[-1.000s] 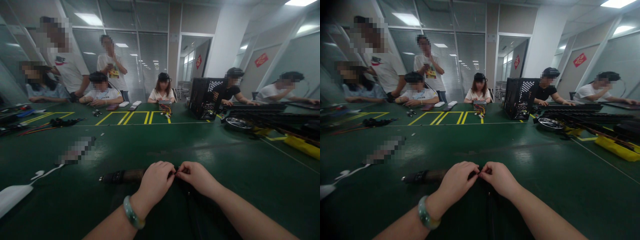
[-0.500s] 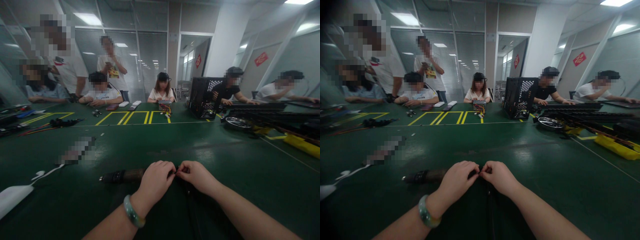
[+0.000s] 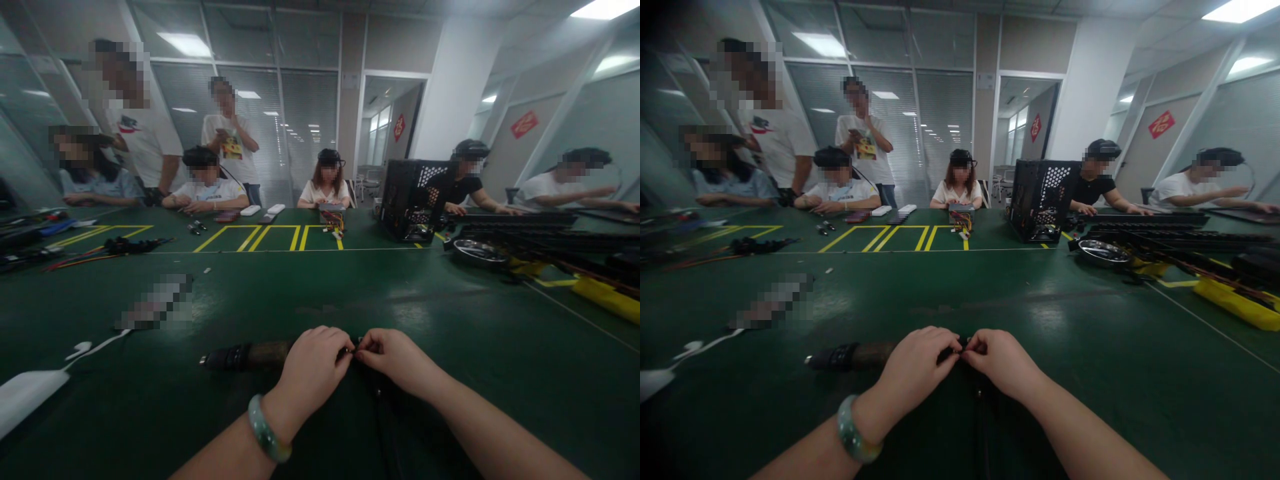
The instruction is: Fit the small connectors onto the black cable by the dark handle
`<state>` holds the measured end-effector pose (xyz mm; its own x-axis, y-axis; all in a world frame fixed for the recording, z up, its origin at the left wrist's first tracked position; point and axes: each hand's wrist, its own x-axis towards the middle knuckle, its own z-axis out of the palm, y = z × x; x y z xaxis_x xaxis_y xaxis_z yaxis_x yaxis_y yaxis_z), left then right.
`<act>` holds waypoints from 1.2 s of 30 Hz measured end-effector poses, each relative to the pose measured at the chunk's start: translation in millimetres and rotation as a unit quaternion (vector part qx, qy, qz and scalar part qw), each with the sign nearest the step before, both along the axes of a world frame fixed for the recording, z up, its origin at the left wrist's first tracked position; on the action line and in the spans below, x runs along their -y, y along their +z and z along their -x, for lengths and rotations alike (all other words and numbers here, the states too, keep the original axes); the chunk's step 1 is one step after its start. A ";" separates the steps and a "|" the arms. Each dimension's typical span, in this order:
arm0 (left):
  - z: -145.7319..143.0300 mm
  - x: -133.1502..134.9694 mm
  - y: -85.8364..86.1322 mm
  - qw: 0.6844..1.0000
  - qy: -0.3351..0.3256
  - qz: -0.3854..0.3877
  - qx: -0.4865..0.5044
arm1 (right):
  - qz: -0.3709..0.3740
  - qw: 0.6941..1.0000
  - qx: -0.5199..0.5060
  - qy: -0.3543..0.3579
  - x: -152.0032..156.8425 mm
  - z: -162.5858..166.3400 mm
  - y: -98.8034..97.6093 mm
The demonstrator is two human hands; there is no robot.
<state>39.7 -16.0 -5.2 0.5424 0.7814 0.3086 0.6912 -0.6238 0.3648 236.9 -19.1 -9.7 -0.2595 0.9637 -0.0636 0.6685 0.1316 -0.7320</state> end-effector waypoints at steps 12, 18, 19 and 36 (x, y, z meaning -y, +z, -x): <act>-0.8 0.0 1.7 1.000 -0.002 0.004 -0.011 | -0.006 1.000 0.005 0.011 0.1 1.5 3.0; -0.9 1.4 4.0 0.999 0.040 0.018 -0.018 | -0.011 1.000 0.015 -0.001 0.3 4.2 4.1; -0.9 1.7 4.5 0.999 0.041 0.019 -0.021 | -0.010 1.000 0.010 -0.002 0.3 4.5 3.7; -1.1 1.0 4.2 0.999 0.023 0.023 -0.003 | 0.011 0.999 -0.044 -0.001 -0.4 5.3 -0.2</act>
